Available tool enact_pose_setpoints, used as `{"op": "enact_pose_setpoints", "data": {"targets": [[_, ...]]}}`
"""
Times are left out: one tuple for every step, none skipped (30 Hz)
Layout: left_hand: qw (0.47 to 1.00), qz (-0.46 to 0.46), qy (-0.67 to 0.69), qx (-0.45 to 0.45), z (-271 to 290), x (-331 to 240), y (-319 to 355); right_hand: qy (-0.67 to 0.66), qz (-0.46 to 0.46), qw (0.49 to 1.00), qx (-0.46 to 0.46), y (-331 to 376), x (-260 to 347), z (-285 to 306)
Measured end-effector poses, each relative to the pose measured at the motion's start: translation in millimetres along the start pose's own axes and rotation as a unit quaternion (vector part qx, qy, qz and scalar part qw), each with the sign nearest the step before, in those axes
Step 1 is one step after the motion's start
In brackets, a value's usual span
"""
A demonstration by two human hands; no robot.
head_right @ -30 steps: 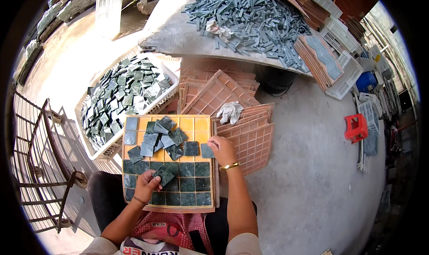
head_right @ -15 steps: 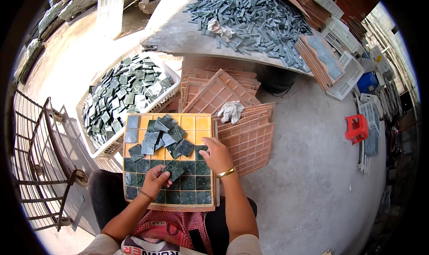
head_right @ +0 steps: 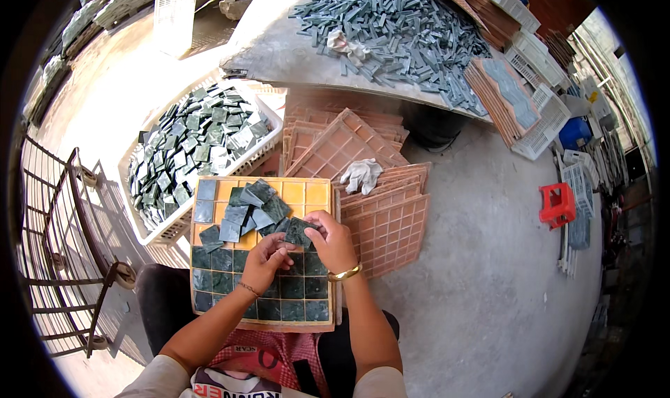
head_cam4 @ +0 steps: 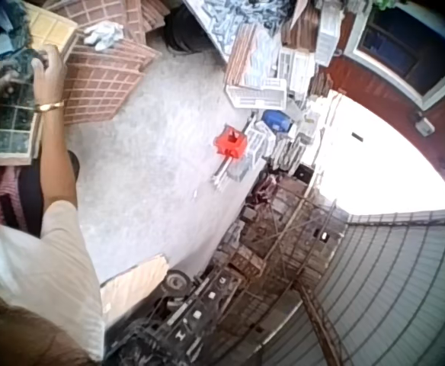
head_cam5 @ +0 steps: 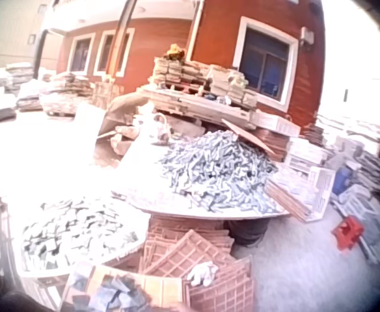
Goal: The person sits on the ground and places small green square tiles by hand into a yellow grid frame, filling the cells one by one. The person then wipes the surface of the filled grid with a cloth.
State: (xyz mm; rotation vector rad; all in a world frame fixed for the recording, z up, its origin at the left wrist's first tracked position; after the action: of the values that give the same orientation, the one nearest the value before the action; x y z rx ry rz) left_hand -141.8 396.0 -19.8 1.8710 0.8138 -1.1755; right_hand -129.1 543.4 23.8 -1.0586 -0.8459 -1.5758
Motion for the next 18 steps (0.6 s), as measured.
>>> {"op": "enact_pose_setpoints", "data": {"targets": [[0.992, -0.064, -0.108, -0.009, -1, -11, -1, 0.031, 0.027, 0.997, -0.062, -9, -6, 15], [0.968, -0.129, -0.214, -0.017, -5, -22, -1, 0.062, 0.054, 0.989, -0.124, -14, -10, 31], [0.934, -0.152, -0.324, 0.000, -6, -26, -1, 0.080, 0.057, 0.986, -0.133, -19, -15, 35], [0.898, -0.218, -0.382, 0.011, -9, -35, -1, 0.098, 0.060, 0.983, -0.141, -23, -19, 40], [0.855, -0.279, -0.436, 0.022, -14, -41, -1, 0.115, 0.061, 0.980, -0.150, -25, -22, 42], [0.804, -0.339, -0.487, 0.035, -22, -47, 0, 0.132, 0.070, 0.978, -0.144, -27, -24, 40], [0.788, -0.322, -0.521, 0.052, -24, -43, -6, 0.148, 0.079, 0.976, -0.138, -29, -25, 36], [0.771, -0.305, -0.555, 0.069, -28, -48, -11, 0.165, 0.089, 0.973, -0.132, -30, -24, 33], [0.752, -0.288, -0.587, 0.086, -31, -49, -16, 0.182, 0.084, 0.970, -0.135, -30, -23, 32], [0.739, -0.270, -0.608, 0.104, -33, -43, -24, 0.190, 0.089, 0.967, -0.142, -29, -23, 32], [0.726, -0.252, -0.629, 0.120, -33, -37, -31, 0.198, 0.096, 0.964, -0.149, -29, -21, 31], [0.711, -0.234, -0.649, 0.135, -33, -32, -37, 0.205, 0.103, 0.961, -0.155, -30, -20, 30], [0.703, -0.203, -0.666, 0.147, -31, -28, -42, 0.228, 0.118, 0.956, -0.143, -30, -20, 24], [0.693, -0.173, -0.681, 0.162, -33, -24, -47, 0.252, 0.130, 0.950, -0.132, -29, -20, 19], [0.682, -0.143, -0.695, 0.176, -34, -19, -50, 0.276, 0.143, 0.943, -0.121, -28, -19, 15], [0.686, -0.146, -0.690, 0.177, -35, -22, -50, 0.288, 0.141, 0.942, -0.098, -28, -22, 11], [0.691, -0.148, -0.685, 0.178, -34, -24, -49, 0.298, 0.140, 0.942, -0.074, -28, -18, 7], [0.695, -0.148, -0.681, 0.178, -33, -26, -48, 0.307, 0.138, 0.940, -0.050, -27, -15, 3]]}}
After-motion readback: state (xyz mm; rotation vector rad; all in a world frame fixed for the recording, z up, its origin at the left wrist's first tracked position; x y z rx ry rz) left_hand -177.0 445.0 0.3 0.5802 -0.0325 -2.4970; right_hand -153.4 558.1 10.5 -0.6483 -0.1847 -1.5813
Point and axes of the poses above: each hand's wrist, its own y-axis away from the middle knuckle, its own z-axis out of the back of the hand, x = y × z, the point moved 9 cm from there along -y, towards the middle knuckle, and after that the axes turned 5 degrees about y, right-handed, at the moved point
